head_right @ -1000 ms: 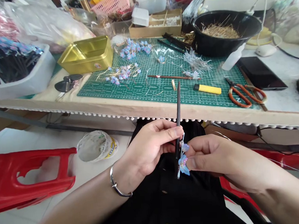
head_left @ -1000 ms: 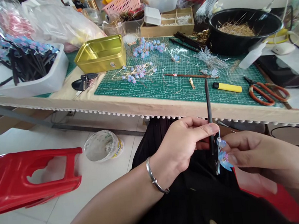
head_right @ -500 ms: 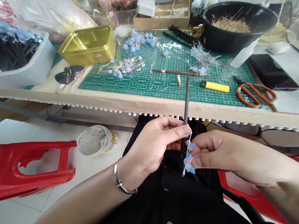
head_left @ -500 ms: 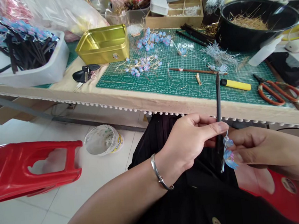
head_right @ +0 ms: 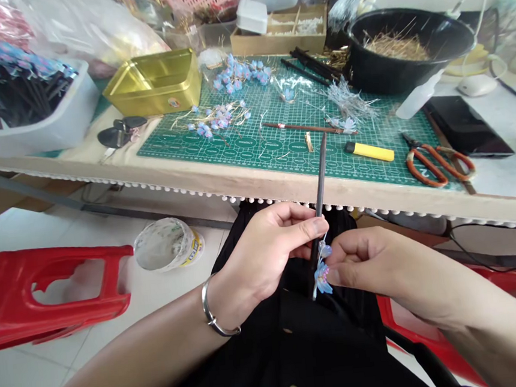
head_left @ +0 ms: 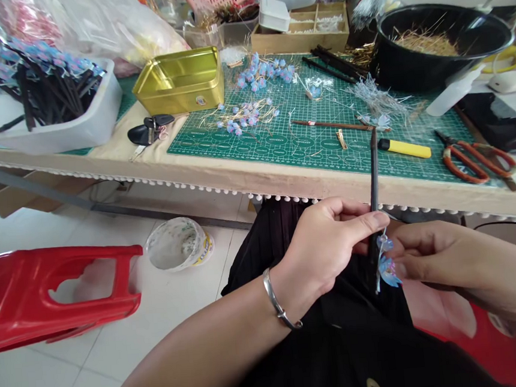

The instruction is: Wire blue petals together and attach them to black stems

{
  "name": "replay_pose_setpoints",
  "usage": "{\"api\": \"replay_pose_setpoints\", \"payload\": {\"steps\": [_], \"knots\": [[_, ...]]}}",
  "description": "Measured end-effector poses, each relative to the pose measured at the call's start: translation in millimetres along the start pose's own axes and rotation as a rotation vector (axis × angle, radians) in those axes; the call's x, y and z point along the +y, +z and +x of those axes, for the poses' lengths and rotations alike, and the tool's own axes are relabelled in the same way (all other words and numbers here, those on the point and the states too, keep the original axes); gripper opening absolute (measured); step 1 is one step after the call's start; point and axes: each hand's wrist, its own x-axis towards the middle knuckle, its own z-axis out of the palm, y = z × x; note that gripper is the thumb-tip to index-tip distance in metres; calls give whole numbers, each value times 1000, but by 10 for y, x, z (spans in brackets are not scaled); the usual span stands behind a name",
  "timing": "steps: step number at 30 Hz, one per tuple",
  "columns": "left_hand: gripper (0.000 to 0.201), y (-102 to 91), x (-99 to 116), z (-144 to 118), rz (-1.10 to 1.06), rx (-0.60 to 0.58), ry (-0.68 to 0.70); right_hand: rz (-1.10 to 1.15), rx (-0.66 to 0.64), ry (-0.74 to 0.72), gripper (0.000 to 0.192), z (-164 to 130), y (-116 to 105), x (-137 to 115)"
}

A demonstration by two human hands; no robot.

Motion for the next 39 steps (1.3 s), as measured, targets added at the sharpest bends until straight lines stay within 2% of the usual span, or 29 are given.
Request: {"api": "replay_pose_setpoints", "payload": {"steps": [5,10,15,24,30,34,39], "knots": [[25,-11,-8,1,-65,-7,15,-24,13,19,35,-13,31,-9],[25,-2,-27,-8,-76,-16,-8,-67,7,1,29,-23,2,-79],[26,30,-27,-18,-89,-14,-20,-73,-74,-37,26,-23,-61,-102],[12,38,-59,-30,-174,1,-66,-62,-56,-35,12,-60,-76,-59],[22,46,-93,-18,-236,-4,-74,-95,-9,-56,14,-75,-29,-128],[29,59,-97,-8,-258,6,-70,-143,-50,-72,16,-51,-53,-139],[27,73,-118,0,-252,11,-73,-235,-113,-46,20,-30,-110,-157]]}}
